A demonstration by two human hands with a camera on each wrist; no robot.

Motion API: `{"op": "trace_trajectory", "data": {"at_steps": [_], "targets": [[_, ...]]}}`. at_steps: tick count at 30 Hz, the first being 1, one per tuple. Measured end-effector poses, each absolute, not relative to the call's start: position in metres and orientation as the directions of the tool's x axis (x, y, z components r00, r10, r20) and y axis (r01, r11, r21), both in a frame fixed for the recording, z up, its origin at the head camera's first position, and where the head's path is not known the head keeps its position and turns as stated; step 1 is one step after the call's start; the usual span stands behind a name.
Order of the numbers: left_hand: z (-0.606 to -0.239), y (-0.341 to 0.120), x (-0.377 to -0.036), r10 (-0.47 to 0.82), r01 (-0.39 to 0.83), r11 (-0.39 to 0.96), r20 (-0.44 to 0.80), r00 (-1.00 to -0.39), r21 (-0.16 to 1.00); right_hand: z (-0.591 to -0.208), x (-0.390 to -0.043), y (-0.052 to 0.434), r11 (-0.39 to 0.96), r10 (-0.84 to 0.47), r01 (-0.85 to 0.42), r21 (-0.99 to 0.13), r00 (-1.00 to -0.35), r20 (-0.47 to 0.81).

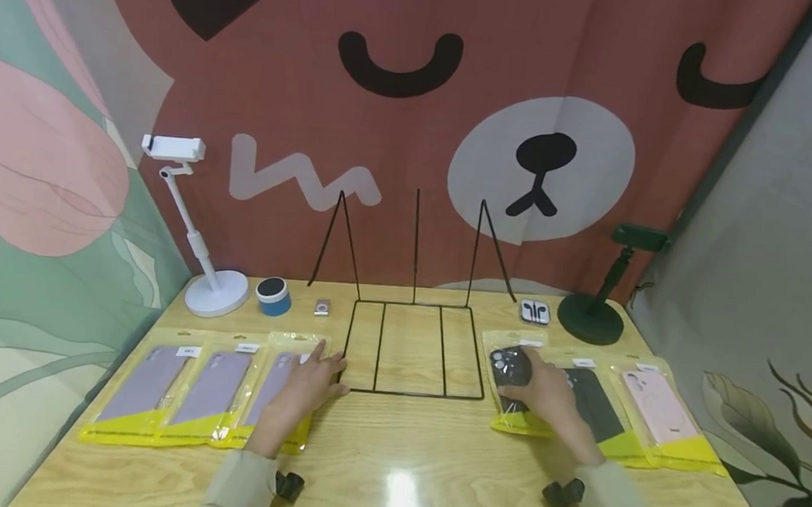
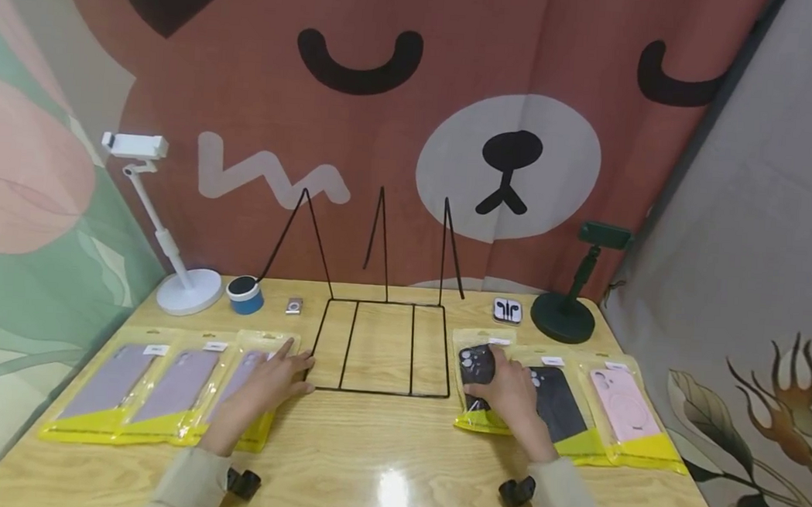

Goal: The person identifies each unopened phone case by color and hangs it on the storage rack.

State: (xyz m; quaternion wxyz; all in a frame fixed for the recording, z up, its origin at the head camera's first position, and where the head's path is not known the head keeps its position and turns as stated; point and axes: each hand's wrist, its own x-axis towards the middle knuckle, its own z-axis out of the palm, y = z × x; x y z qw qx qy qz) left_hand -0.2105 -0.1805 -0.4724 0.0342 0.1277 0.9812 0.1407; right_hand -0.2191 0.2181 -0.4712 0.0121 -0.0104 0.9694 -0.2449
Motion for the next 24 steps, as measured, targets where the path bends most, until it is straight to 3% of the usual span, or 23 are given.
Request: {"op": "trace_trajectory", "data": {"at_steps": [7,14,17,24], "targets": [[-0.474,-0.181,-0.211,0.266,0.249,0.918,-0.013,-0.964,0.309,-0.453,-0.221,0.228,0.750,-0.108,-0.139,-0.647,-0.990,0.088],[-0.479,-0.183,-0.214,0.309,0.297,0.893,0.018,-0.951,0.338,-0.418,-0.194,0.206,0.523,-0.203,-0.230,-0.821,-0.969,0.142],[-0.481,-0.184,-0.216,0.313,0.301,0.882,0.025,-0.949,0.361,-0.396,-0.178,0.189,0.443,-0.266,-0.296,-0.846,-0.945,0.192],[-0.485,-0.186,-0.219,0.296,0.268,0.860,0.004,-0.955,0.434,-0.361,-0.156,0.151,0.276,-0.334,-0.531,-0.801,-0.835,0.438]]}}
